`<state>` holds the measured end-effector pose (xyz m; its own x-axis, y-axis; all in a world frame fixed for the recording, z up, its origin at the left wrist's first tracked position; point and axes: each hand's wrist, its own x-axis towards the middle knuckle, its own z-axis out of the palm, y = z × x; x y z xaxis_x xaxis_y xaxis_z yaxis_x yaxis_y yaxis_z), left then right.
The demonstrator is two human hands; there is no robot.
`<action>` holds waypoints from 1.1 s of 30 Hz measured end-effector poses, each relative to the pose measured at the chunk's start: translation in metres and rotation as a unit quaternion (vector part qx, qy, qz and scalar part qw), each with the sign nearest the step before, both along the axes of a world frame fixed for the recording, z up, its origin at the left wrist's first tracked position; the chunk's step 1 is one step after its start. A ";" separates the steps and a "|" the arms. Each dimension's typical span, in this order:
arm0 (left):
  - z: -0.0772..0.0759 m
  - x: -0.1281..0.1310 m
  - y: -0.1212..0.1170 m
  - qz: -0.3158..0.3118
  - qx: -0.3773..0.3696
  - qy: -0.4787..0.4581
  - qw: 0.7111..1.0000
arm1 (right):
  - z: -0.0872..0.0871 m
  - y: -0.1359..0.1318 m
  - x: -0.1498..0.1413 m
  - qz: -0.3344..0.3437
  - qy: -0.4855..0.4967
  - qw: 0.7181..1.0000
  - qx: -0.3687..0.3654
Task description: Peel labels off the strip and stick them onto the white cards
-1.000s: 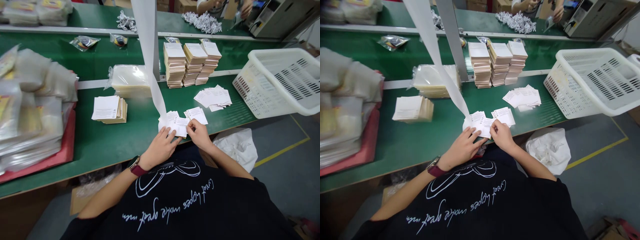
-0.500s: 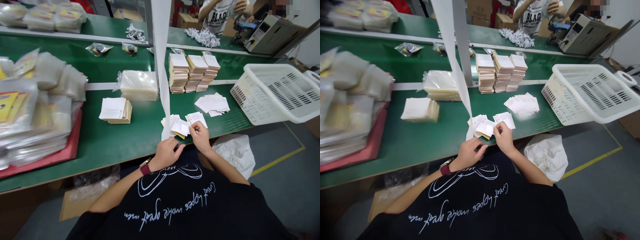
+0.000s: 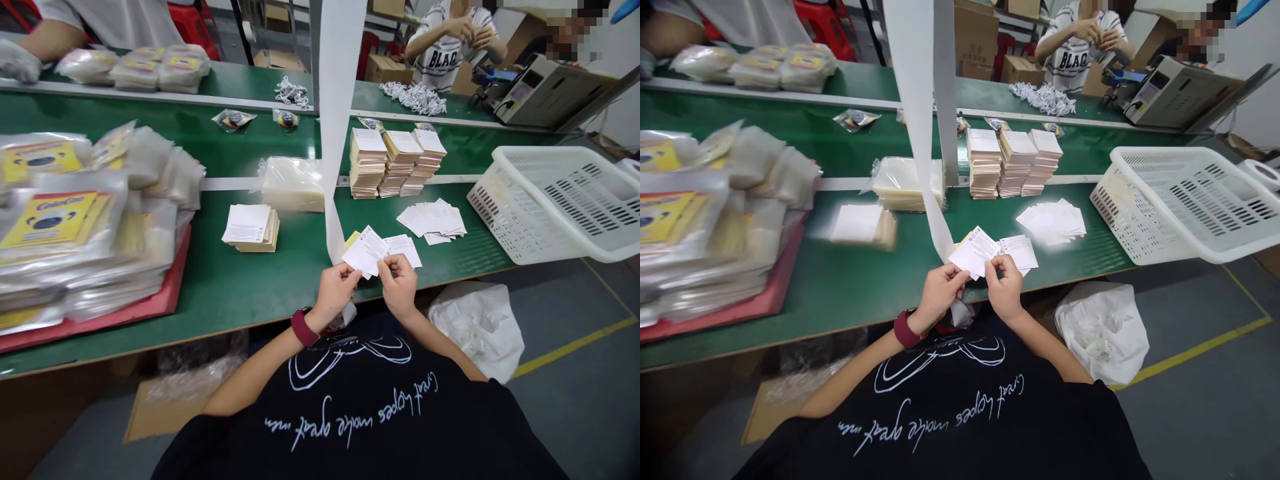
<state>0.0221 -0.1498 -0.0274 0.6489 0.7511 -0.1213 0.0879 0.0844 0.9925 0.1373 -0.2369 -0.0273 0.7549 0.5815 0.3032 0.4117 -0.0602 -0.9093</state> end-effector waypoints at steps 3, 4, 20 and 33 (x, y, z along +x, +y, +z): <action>0.002 0.000 0.002 0.004 0.029 0.001 1.000 | 0.002 0.002 0.002 0.006 0.020 1.000 0.002; 0.004 0.001 0.003 0.005 0.038 0.003 0.999 | 0.002 0.003 0.002 0.007 0.024 1.000 0.000; -0.012 -0.012 0.021 0.074 0.099 0.055 0.991 | 0.028 0.001 0.040 -0.051 0.036 0.995 0.077; 0.049 -0.027 0.005 0.047 0.332 0.009 0.942 | 0.041 -0.014 -0.001 -0.015 -0.119 0.986 0.112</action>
<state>-0.0052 -0.1453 0.0217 0.5781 0.7193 0.3851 0.1292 -0.5467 0.8273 0.1362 -0.2506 0.0141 0.6619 0.4593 0.5924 0.6167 0.1155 -0.7787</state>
